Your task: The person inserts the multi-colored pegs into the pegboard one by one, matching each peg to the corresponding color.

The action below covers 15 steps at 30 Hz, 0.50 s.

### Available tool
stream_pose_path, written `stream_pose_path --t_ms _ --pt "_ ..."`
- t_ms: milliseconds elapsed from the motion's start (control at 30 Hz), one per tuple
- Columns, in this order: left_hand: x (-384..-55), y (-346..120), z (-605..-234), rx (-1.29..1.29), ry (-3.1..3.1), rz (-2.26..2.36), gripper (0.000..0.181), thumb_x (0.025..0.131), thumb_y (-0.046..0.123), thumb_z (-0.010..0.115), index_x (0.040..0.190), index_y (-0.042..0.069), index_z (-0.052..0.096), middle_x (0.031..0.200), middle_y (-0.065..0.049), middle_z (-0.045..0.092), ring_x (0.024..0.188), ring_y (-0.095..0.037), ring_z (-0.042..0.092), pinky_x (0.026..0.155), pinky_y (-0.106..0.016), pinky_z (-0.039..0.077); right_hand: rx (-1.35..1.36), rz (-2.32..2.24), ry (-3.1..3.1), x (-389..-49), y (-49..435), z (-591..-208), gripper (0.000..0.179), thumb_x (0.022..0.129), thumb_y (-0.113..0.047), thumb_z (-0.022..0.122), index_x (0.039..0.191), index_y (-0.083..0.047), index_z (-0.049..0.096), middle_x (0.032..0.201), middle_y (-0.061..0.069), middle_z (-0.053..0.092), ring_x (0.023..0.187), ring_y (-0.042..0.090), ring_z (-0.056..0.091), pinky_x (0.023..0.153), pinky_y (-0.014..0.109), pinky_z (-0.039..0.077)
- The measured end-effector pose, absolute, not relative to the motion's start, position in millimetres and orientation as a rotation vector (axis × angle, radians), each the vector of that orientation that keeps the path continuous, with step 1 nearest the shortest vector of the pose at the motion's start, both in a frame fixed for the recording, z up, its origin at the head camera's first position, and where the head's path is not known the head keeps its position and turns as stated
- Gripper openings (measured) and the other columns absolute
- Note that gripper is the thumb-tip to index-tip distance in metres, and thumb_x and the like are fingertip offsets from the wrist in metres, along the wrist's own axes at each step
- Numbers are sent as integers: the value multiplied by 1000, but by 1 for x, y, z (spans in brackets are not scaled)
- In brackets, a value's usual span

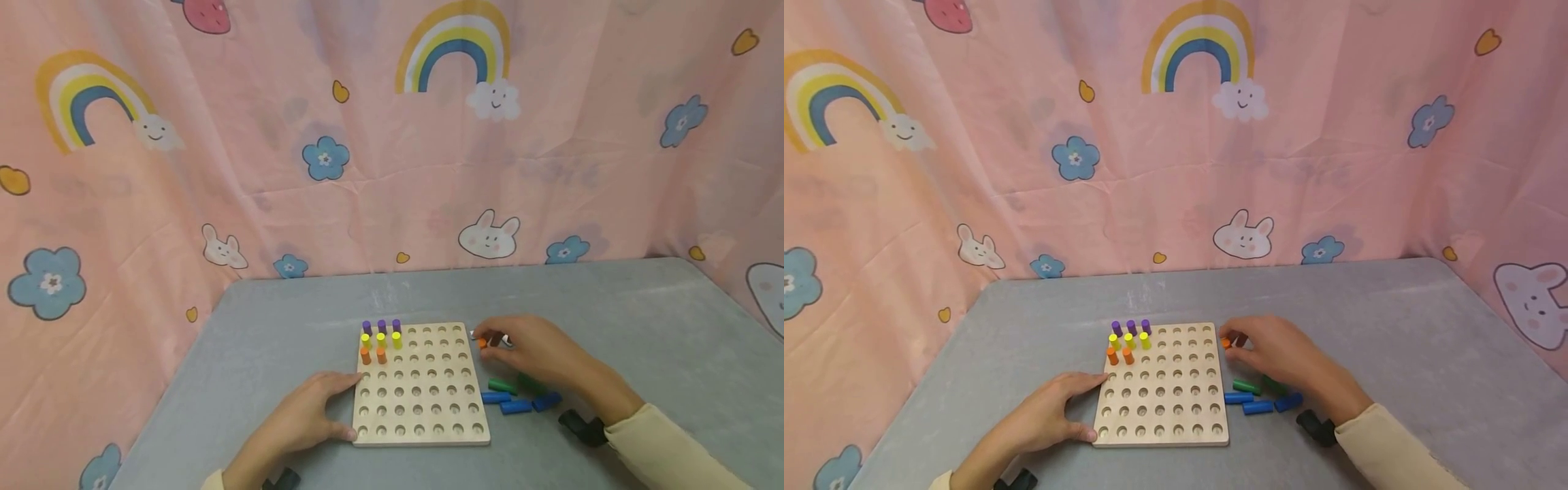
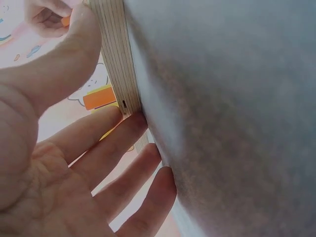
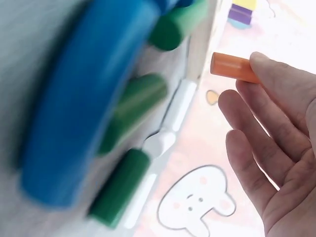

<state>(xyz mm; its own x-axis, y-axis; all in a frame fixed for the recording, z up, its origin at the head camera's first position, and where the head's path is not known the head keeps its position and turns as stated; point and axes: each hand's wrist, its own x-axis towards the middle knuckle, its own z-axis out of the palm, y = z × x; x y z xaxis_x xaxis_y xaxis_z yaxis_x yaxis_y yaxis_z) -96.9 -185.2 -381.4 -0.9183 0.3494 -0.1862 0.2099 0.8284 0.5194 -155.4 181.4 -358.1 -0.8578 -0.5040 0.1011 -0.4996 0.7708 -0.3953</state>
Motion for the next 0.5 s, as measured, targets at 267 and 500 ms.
stream_pose_path --t_ms 267,500 --pt "-97 -186 -383 448 2736 688 88 64 38 90 141 16 57 142 -6 59 134 -33 52 110 -58 43 -904 -689 2951 -158 156 -349 23 88 -29 75 110 -21 74 96 -16 71 87 3 64 75 30 54" --pt "-97 -186 -382 458 2742 690 88 63 38 91 141 15 57 142 -6 60 134 -32 52 111 -56 43 -979 -699 2934 -163 130 -342 27 89 -30 75 112 -17 73 94 -11 73 87 7 66 72 26 53"
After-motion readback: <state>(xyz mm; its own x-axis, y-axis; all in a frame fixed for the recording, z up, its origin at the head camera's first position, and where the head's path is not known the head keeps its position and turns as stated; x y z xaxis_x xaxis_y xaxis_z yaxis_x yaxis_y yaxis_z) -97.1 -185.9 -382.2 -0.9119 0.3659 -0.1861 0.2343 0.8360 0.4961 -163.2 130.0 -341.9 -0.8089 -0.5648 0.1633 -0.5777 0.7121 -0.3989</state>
